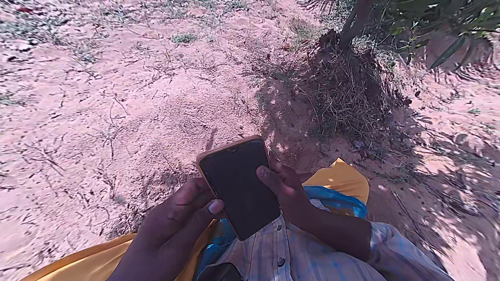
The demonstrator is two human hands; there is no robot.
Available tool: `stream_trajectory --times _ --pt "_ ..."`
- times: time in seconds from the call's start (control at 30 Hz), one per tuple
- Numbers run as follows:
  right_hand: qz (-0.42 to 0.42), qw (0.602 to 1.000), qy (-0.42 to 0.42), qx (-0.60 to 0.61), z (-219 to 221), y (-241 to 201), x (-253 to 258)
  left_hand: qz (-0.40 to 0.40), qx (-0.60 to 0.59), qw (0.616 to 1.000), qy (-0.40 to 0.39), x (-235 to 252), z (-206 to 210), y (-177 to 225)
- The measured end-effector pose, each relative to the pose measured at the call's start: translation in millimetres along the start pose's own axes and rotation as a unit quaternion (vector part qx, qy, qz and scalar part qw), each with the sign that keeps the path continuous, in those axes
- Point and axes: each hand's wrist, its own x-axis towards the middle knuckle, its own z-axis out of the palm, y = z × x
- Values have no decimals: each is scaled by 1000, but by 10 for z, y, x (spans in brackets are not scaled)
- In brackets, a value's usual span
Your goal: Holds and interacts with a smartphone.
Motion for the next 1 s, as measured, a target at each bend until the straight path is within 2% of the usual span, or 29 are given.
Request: stream_trajectory --times 0.27,0.53,0.7,1.0 --pt "-15 999 16 31 4 24 -60 12 -20 1000 1 2 -23 -37" --pt "-22 997 -5 79 -41 99 -83 -16 -28 999 1 -7 -82 -8" --pt "-14 997 -8 77 -51 109 -91 1 -48 999 -9 5 -106 -75" --pt "-6 996 -11 84 -39 102 -120 -7 -49 999 17 10 -79 -70"
